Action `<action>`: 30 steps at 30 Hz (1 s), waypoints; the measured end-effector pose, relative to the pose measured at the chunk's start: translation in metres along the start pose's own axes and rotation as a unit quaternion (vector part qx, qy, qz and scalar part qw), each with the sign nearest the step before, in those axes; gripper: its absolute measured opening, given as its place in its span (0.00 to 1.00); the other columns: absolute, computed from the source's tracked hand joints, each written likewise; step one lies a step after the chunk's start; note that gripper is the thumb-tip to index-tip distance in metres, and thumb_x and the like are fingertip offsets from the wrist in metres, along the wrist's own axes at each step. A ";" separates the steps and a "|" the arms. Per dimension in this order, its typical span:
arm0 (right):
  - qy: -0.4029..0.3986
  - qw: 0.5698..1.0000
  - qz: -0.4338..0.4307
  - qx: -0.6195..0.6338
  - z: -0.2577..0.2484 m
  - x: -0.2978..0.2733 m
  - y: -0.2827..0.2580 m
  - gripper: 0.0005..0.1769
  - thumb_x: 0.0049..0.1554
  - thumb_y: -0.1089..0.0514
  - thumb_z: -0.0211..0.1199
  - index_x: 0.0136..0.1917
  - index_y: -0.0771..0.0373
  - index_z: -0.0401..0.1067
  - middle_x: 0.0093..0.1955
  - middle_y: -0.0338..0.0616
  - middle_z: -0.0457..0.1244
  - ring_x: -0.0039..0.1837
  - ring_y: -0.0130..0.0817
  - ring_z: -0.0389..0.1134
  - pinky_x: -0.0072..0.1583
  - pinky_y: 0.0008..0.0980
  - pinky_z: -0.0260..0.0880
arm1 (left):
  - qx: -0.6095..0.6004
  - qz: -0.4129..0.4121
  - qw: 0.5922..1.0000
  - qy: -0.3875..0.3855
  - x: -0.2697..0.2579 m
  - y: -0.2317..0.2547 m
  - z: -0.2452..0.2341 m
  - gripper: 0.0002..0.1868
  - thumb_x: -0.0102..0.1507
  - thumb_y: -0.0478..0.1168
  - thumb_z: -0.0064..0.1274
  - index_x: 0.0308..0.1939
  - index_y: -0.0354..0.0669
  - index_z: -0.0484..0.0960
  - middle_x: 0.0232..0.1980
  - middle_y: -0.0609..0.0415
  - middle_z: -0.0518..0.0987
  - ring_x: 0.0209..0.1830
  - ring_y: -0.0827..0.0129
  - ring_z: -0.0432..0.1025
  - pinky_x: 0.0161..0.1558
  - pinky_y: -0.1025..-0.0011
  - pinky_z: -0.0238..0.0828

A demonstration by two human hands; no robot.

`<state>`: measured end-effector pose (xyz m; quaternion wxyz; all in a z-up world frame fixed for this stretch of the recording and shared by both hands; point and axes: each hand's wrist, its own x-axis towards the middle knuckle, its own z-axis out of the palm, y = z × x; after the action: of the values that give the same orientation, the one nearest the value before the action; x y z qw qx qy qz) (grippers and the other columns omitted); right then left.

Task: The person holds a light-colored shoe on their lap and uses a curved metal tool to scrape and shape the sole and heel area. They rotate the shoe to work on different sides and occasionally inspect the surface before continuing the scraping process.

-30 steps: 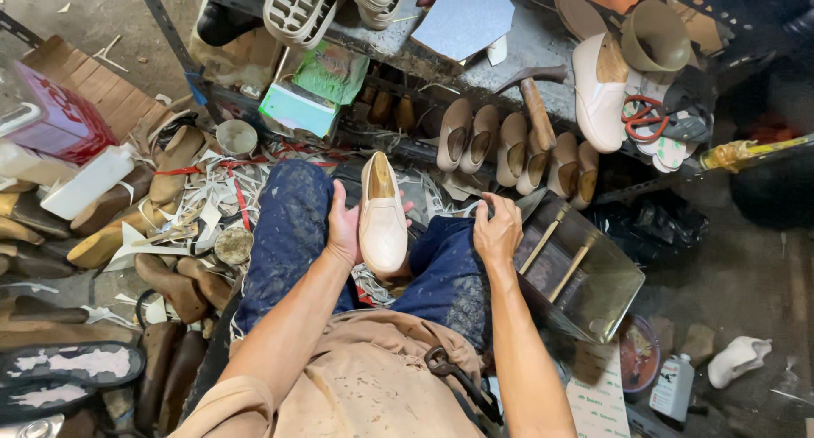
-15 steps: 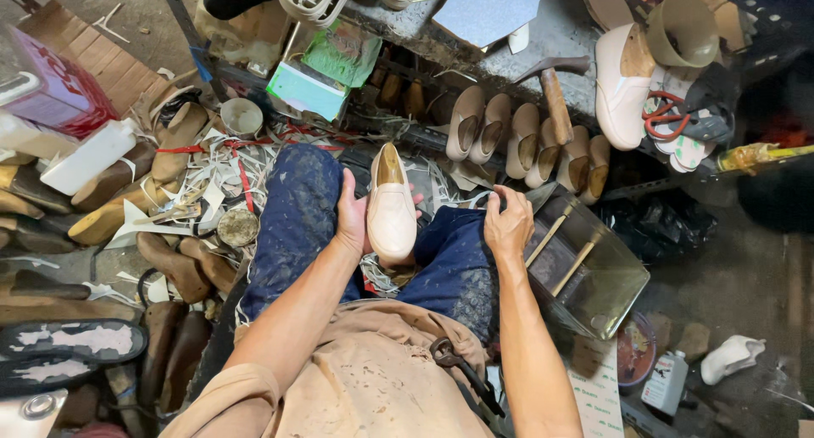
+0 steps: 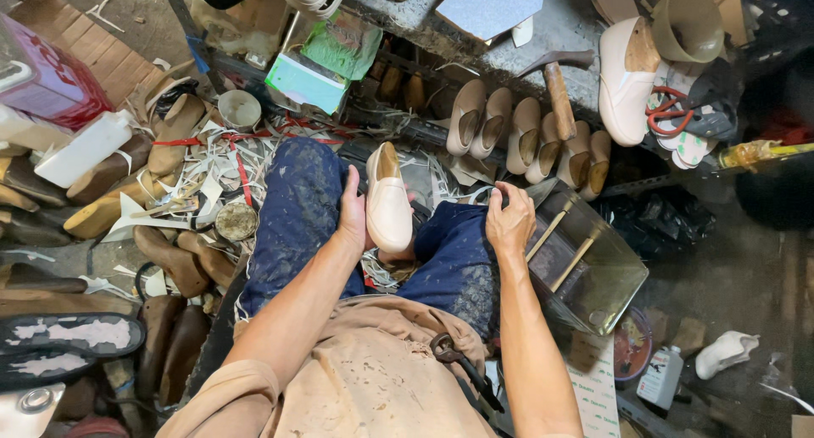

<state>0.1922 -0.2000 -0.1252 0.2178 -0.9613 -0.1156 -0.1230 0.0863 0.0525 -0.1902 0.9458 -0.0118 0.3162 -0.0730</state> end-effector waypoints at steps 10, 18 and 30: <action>-0.002 1.000 0.014 -0.008 -0.002 -0.001 -0.002 0.07 0.61 0.48 0.60 0.51 0.45 0.77 0.46 0.38 0.68 0.52 0.47 0.70 0.56 0.49 0.72 | 0.109 -0.003 0.984 -0.138 -0.026 -0.010 0.031 0.36 0.65 0.66 0.48 0.61 0.39 0.79 0.61 0.36 0.79 0.54 0.43 0.78 0.56 0.43 0.76; 0.050 0.982 -0.099 0.150 -0.104 -0.055 -0.066 0.08 0.65 0.56 0.59 0.55 0.57 0.76 0.49 0.45 0.69 0.50 0.46 0.72 0.53 0.38 0.73 | -0.017 -0.156 0.987 -0.024 -0.171 -0.034 0.097 0.52 0.61 0.75 0.42 0.69 0.31 0.69 0.66 0.27 0.74 0.61 0.31 0.71 0.58 0.32 0.68; -0.190 0.981 0.018 0.045 -0.172 -0.243 -0.031 0.13 0.59 0.50 0.61 0.55 0.53 0.77 0.52 0.34 0.73 0.54 0.28 0.75 0.56 0.28 0.70 | 0.874 0.264 0.407 -0.016 -0.084 0.001 0.112 0.38 0.60 0.67 0.44 0.59 0.39 0.78 0.76 0.44 0.64 0.83 0.44 0.39 0.75 0.36 0.25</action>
<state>-0.0779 -0.2906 -0.0328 0.2372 -0.9582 -0.1430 0.0714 0.0873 0.0631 -0.0510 0.4196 0.9044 0.0533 -0.0559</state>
